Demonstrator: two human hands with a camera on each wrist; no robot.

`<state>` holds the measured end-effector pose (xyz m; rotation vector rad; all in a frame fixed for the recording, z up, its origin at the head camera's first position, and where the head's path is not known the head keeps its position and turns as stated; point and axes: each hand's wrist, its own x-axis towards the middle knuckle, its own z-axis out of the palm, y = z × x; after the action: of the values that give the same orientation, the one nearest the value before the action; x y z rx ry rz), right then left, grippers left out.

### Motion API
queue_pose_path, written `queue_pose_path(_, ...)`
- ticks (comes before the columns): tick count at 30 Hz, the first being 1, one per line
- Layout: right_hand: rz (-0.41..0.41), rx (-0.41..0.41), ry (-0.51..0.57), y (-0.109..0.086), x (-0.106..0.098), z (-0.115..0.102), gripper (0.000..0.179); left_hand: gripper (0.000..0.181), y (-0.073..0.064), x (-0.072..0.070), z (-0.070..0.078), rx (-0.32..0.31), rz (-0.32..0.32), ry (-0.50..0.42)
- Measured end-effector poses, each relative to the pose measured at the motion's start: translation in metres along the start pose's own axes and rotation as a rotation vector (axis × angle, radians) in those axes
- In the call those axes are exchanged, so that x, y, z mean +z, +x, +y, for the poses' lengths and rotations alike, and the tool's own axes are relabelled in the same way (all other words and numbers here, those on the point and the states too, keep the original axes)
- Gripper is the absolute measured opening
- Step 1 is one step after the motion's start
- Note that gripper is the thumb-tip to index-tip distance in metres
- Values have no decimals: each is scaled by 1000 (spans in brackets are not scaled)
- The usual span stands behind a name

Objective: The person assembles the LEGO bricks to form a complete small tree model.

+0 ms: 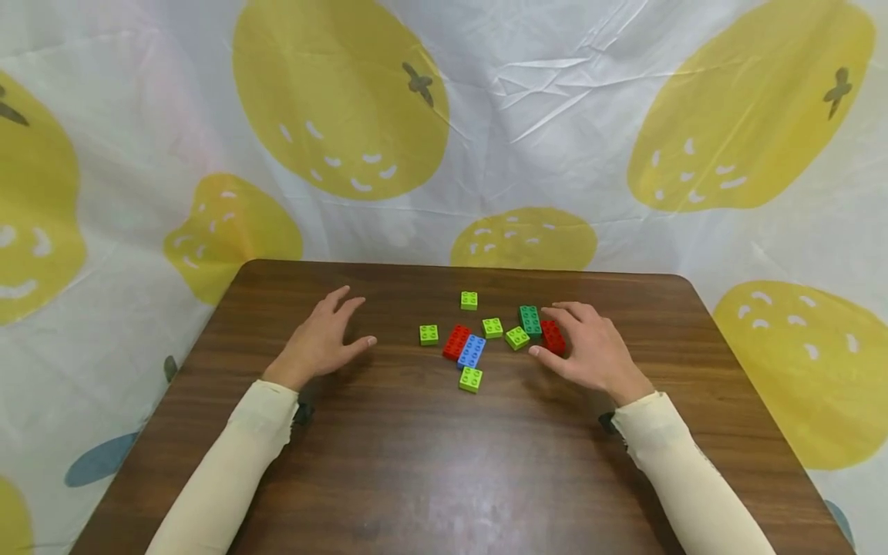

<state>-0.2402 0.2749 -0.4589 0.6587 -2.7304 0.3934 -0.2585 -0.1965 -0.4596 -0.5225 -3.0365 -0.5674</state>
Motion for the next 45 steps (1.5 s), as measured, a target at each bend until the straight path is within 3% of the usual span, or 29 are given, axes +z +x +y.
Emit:
queue_pose_path(8,-1,-25,83,-1,9,-15,64,69,3,12,7,52,50,-54)
queue_pose_path(16,-51,-50,159,0,16,-29,57,65,10,19,20,40,20,-139)
queue_pose_path(26,-135,-88,288,9,23,-45,51,60,24,27,30,84,3,-265)
queue_pose_path(38,-211,-117,384,16,38,-65,42,49,41,46,42,45,-36,-384)
queue_pose_path(45,-295,-84,394,20,45,-78,40,49,49,50,49,-33,-89,-458)
